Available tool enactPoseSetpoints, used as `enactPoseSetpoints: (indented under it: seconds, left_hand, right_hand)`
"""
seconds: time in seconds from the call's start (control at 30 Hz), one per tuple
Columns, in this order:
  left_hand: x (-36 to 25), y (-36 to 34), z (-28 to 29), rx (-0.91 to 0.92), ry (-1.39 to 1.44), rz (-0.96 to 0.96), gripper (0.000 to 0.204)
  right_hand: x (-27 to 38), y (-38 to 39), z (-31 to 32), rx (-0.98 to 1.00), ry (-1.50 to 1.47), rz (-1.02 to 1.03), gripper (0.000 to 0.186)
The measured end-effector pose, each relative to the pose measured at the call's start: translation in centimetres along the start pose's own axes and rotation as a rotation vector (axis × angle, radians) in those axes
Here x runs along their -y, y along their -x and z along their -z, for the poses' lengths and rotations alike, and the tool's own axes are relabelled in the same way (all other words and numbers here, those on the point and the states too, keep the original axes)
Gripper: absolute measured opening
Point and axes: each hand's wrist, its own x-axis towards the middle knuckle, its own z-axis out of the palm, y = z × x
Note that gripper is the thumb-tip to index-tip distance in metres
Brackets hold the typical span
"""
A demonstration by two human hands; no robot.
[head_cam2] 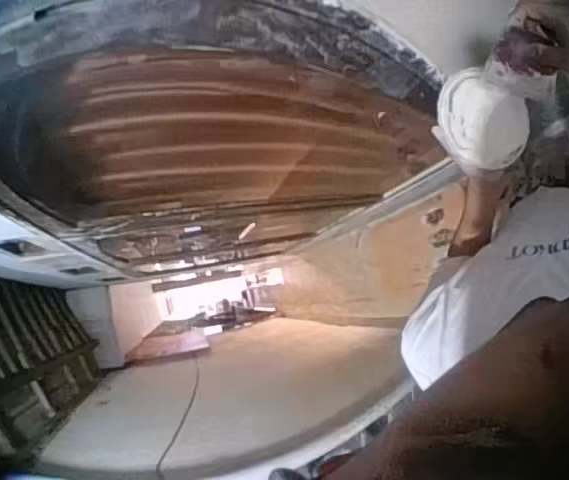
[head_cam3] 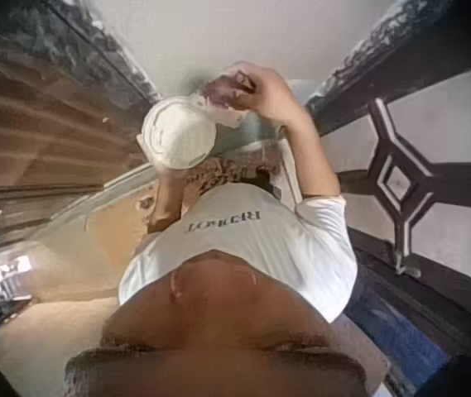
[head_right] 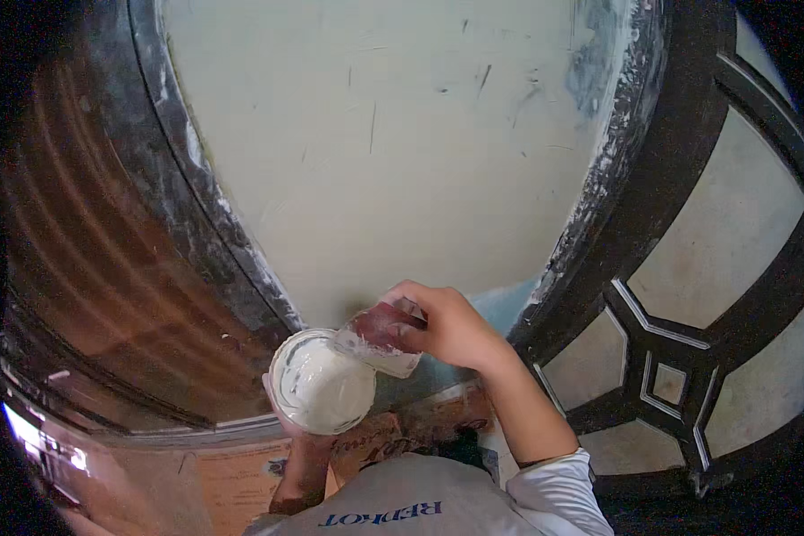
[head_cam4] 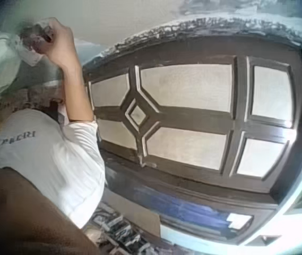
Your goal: The person applies and smooths plaster or filler onto a wall using a putty knife or spatula.
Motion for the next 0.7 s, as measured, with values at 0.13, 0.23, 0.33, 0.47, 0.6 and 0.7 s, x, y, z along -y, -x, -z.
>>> enactPoseSetpoints:
  seconds: [0.13,0.23,0.33,0.47,0.6,0.7]
  left_hand:
    - [1.6,0.1,-1.0,0.02,0.069,-0.016,0.078]
    - [1.6,-0.1,-2.4,0.024,0.023,-0.019,0.076]
    - [3.5,-0.3,-4.7,0.012,0.081,0.006,0.076]
    - [5.8,-1.4,-6.4,-0.007,0.082,0.015,0.076]
    - [6.4,-1.7,-6.4,-0.074,0.125,-0.012,0.075]
    - [7.0,-1.6,-6.1,-0.072,0.059,-0.092,0.075]
  right_hand:
    - [-1.4,2.2,2.9,-0.003,0.048,-0.078,0.027]
    - [-4.6,3.4,3.0,-0.09,-0.048,-0.112,0.028]
    - [-6.8,3.4,4.5,-0.075,-0.106,-0.136,0.028]
    - [-7.4,0.8,10.0,-0.236,-0.026,0.069,0.031]
    - [-1.7,-1.9,16.7,-0.533,0.353,0.137,0.039]
    - [2.0,-4.0,20.0,-0.702,0.521,0.246,0.044]
